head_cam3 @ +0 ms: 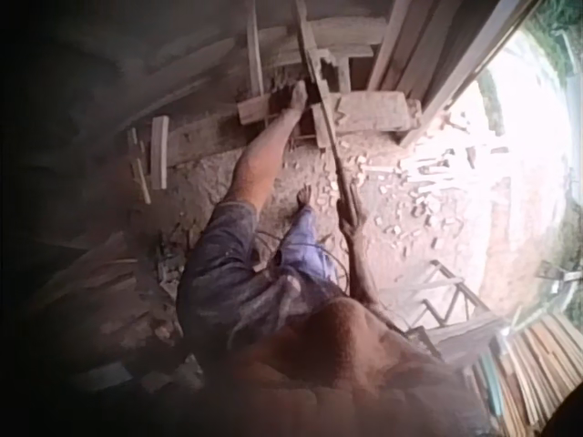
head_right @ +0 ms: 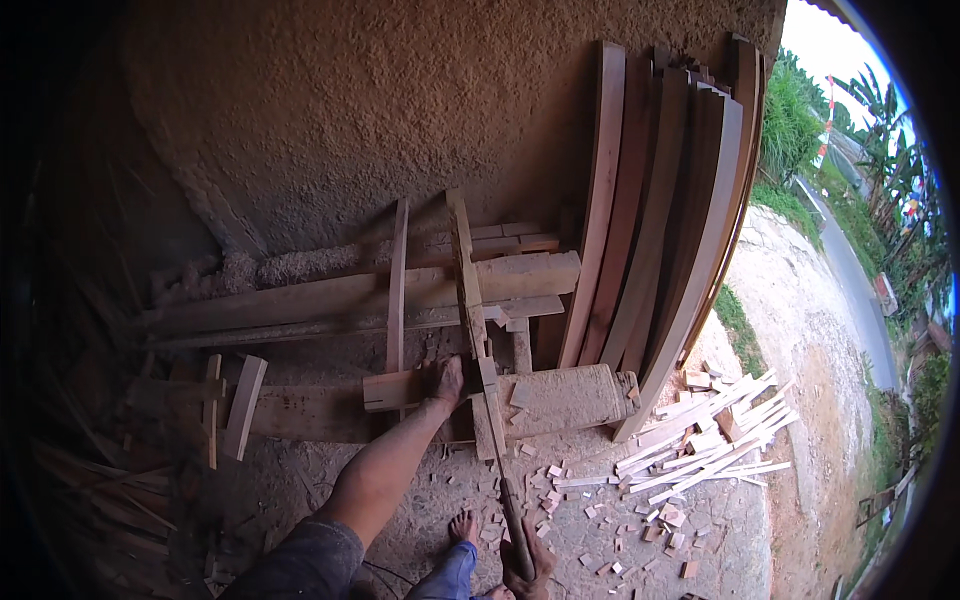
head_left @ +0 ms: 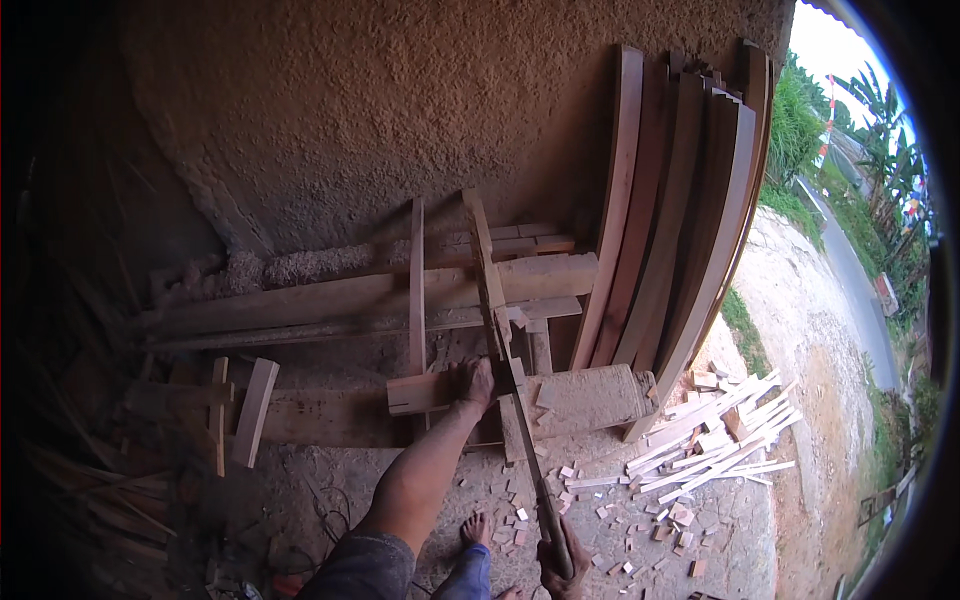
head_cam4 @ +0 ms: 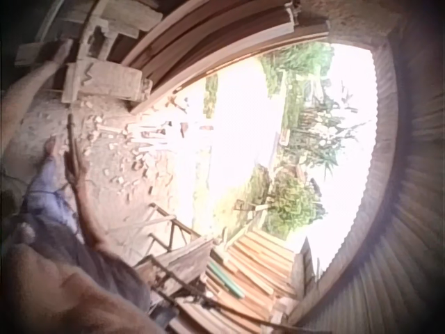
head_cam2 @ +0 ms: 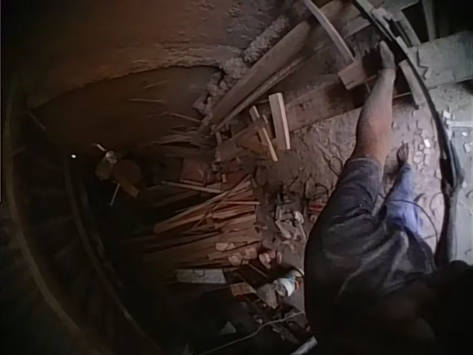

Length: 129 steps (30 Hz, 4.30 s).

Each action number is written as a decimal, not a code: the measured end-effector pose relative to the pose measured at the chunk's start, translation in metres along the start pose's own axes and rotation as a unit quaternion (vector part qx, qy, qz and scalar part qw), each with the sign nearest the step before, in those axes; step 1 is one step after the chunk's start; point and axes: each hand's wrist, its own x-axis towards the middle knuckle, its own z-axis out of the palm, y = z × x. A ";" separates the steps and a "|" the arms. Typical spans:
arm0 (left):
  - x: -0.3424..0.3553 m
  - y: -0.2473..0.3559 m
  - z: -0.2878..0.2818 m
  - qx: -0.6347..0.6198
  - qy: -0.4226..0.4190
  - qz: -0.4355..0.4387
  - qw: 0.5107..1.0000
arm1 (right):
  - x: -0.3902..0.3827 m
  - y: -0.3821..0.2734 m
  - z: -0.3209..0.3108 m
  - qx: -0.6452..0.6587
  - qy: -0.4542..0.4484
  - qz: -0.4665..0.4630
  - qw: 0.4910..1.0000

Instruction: The person uses a handsaw to cut a small wooden plank while holding it against a workbench by hand and with their foot.

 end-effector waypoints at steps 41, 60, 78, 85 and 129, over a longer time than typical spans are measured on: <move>-0.002 0.014 -0.074 0.088 -0.162 0.158 0.970 | 0.029 -0.120 -0.039 0.060 -0.101 0.036 0.992; -0.001 0.019 -0.077 0.088 -0.197 0.145 0.966 | -0.043 -0.100 -0.081 -0.067 -0.107 -0.002 0.992; 0.008 0.007 -0.080 0.075 -0.231 0.117 0.963 | 0.015 -0.087 -0.029 0.023 -0.124 0.020 0.992; -0.007 0.019 -0.097 0.077 -0.201 0.101 0.971 | 0.042 -0.117 -0.011 0.097 -0.038 0.005 0.995; -0.026 0.035 -0.066 -0.021 -0.160 0.168 0.972 | 0.185 -0.058 0.086 0.307 0.117 0.055 0.943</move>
